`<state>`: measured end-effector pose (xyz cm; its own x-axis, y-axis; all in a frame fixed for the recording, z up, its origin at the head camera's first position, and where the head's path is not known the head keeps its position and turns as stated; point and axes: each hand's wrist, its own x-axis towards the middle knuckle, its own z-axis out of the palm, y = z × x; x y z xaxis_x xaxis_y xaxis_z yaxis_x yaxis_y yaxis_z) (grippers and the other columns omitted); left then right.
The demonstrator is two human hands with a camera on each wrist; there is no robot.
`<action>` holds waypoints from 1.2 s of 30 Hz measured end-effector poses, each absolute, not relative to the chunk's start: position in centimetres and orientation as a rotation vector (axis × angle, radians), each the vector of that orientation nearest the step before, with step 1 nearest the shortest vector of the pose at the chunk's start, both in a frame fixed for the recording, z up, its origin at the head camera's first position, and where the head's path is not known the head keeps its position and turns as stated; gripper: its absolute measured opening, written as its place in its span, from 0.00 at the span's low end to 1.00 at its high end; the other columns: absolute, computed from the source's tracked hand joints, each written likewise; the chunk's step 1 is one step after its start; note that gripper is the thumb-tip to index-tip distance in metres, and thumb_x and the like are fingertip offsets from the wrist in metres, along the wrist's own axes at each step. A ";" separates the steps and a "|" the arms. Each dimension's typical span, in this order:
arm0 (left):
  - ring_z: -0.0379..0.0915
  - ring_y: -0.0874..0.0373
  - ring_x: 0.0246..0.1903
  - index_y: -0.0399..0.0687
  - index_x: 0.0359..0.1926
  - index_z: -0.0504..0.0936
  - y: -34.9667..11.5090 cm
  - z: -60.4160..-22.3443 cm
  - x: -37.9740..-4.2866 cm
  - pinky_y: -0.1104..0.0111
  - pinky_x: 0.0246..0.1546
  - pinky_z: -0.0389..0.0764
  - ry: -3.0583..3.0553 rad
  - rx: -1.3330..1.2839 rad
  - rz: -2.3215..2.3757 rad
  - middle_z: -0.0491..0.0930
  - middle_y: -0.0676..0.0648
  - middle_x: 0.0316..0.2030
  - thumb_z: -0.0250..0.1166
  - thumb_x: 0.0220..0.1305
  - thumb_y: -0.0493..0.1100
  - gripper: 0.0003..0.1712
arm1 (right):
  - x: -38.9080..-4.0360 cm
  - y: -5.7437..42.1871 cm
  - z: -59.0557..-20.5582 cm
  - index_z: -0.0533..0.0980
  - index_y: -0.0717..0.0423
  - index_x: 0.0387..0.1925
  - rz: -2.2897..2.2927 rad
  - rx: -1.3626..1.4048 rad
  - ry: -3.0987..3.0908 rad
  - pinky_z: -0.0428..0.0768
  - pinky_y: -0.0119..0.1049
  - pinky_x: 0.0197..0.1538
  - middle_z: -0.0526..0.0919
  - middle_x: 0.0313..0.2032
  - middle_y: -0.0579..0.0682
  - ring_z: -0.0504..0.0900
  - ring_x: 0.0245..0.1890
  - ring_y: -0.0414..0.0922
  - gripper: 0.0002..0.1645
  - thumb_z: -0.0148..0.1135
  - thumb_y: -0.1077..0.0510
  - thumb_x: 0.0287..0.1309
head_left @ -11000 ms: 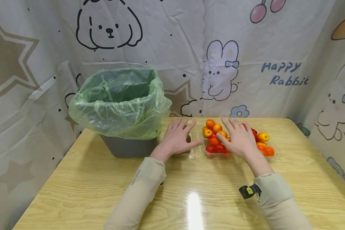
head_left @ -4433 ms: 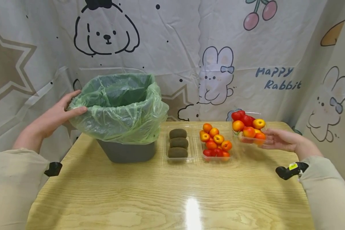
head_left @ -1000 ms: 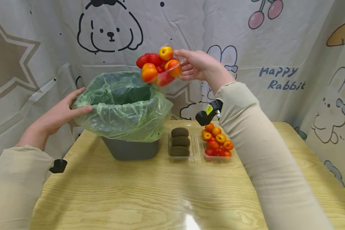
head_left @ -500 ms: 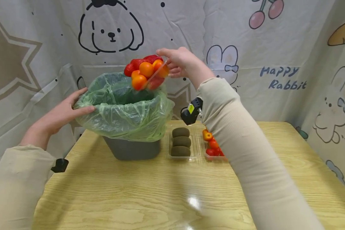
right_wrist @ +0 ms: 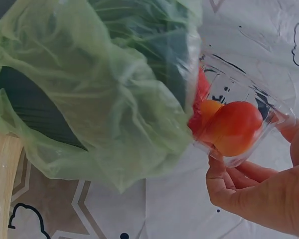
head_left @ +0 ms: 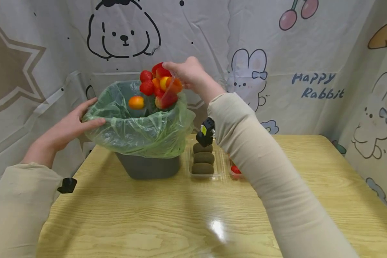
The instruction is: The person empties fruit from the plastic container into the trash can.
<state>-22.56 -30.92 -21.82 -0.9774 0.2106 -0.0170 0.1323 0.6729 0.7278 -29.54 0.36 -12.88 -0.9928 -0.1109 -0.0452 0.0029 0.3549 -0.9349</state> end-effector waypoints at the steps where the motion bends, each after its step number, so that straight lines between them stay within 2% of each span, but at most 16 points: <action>1: 0.17 0.44 0.67 0.61 0.71 0.30 -30.9 -21.8 -22.5 0.37 0.59 0.38 2.783 0.284 1.200 0.23 0.48 0.70 0.53 0.64 0.55 0.47 | -29.5 0.3 -13.0 0.67 0.56 0.28 -1.699 -0.121 2.540 0.61 0.28 0.19 0.62 0.21 0.45 0.58 0.13 0.40 0.22 0.62 0.43 0.52; 5: 0.18 0.44 0.67 0.61 0.71 0.31 -30.9 -21.8 -22.5 0.37 0.59 0.39 2.793 0.271 1.192 0.23 0.47 0.70 0.53 0.64 0.55 0.47 | -29.4 -0.1 -13.4 0.63 0.53 0.12 -1.562 -0.225 2.702 0.60 0.28 0.18 0.56 0.11 0.43 0.57 0.12 0.39 0.28 0.62 0.41 0.51; 9: 0.20 0.43 0.67 0.61 0.71 0.30 -30.9 -21.8 -22.4 0.38 0.59 0.40 2.794 0.261 1.189 0.24 0.45 0.70 0.53 0.64 0.55 0.47 | -29.1 -0.3 -13.7 0.60 0.52 0.08 -1.501 -0.336 2.757 0.57 0.28 0.19 0.53 0.09 0.41 0.56 0.13 0.38 0.30 0.62 0.41 0.51; 11: 0.19 0.42 0.67 0.61 0.71 0.30 -30.9 -21.7 -22.5 0.37 0.59 0.40 2.793 0.262 1.181 0.23 0.45 0.70 0.52 0.64 0.56 0.47 | -29.0 -0.3 -13.8 0.65 0.53 0.11 -1.502 -0.379 2.752 0.58 0.28 0.21 0.56 0.11 0.42 0.58 0.15 0.38 0.27 0.61 0.42 0.52; 12: 0.19 0.42 0.67 0.61 0.71 0.30 -30.8 -21.7 -22.5 0.37 0.59 0.40 2.792 0.262 1.176 0.23 0.45 0.70 0.52 0.64 0.56 0.47 | -28.9 -0.3 -13.9 0.71 0.55 0.16 -1.503 -0.395 2.747 0.61 0.28 0.23 0.63 0.14 0.42 0.62 0.18 0.38 0.23 0.61 0.42 0.53; 13: 0.18 0.42 0.67 0.61 0.71 0.29 -30.8 -21.7 -22.6 0.37 0.58 0.39 2.793 0.259 1.169 0.23 0.46 0.69 0.52 0.64 0.56 0.47 | -28.9 -0.3 -13.9 0.76 0.57 0.23 -1.503 -0.415 2.739 0.65 0.26 0.26 0.71 0.19 0.43 0.67 0.22 0.37 0.21 0.61 0.43 0.53; 15: 0.17 0.42 0.67 0.62 0.70 0.29 -30.7 -21.7 -22.6 0.36 0.58 0.39 2.797 0.254 1.151 0.22 0.47 0.69 0.52 0.64 0.56 0.47 | -28.8 -0.3 -13.9 0.78 0.58 0.42 -1.455 -0.461 2.751 0.71 0.26 0.37 0.79 0.36 0.45 0.73 0.34 0.37 0.24 0.60 0.43 0.54; 16: 0.16 0.42 0.67 0.63 0.70 0.28 -30.7 -21.7 -22.6 0.36 0.58 0.39 2.798 0.252 1.147 0.21 0.47 0.69 0.52 0.64 0.56 0.47 | -28.8 -0.2 -13.9 0.75 0.56 0.51 -1.422 -0.488 2.764 0.72 0.26 0.43 0.78 0.45 0.46 0.74 0.42 0.38 0.28 0.60 0.42 0.54; 18: 0.16 0.42 0.67 0.63 0.70 0.28 -30.7 -21.7 -22.6 0.36 0.58 0.39 2.803 0.249 1.141 0.21 0.47 0.69 0.52 0.64 0.56 0.47 | -28.8 -0.2 -13.8 0.66 0.53 0.62 -1.359 -0.532 2.780 0.69 0.28 0.54 0.68 0.61 0.46 0.69 0.56 0.38 0.37 0.59 0.42 0.54; 24: 0.21 0.41 0.67 0.60 0.71 0.29 -30.7 -21.7 -22.6 0.37 0.58 0.41 2.808 0.253 1.163 0.24 0.45 0.70 0.52 0.64 0.56 0.47 | -28.9 -0.1 -13.9 0.61 0.49 0.65 -1.270 -0.613 2.807 0.64 0.29 0.60 0.65 0.63 0.43 0.62 0.63 0.38 0.41 0.60 0.40 0.53; 31: 0.25 0.40 0.68 0.58 0.71 0.29 -30.7 -21.7 -22.6 0.38 0.59 0.44 2.803 0.265 1.176 0.26 0.44 0.70 0.52 0.65 0.55 0.47 | -28.8 0.2 -14.0 0.60 0.45 0.65 -1.237 -0.770 2.846 0.69 0.30 0.54 0.65 0.63 0.40 0.68 0.57 0.38 0.39 0.62 0.44 0.53; 36: 0.27 0.39 0.67 0.58 0.71 0.29 -30.6 -21.7 -22.6 0.39 0.59 0.45 2.797 0.262 1.181 0.26 0.43 0.70 0.52 0.65 0.55 0.47 | -28.8 0.6 -14.3 0.59 0.42 0.65 -1.233 -0.842 2.834 0.68 0.32 0.56 0.63 0.63 0.40 0.65 0.60 0.41 0.38 0.61 0.46 0.54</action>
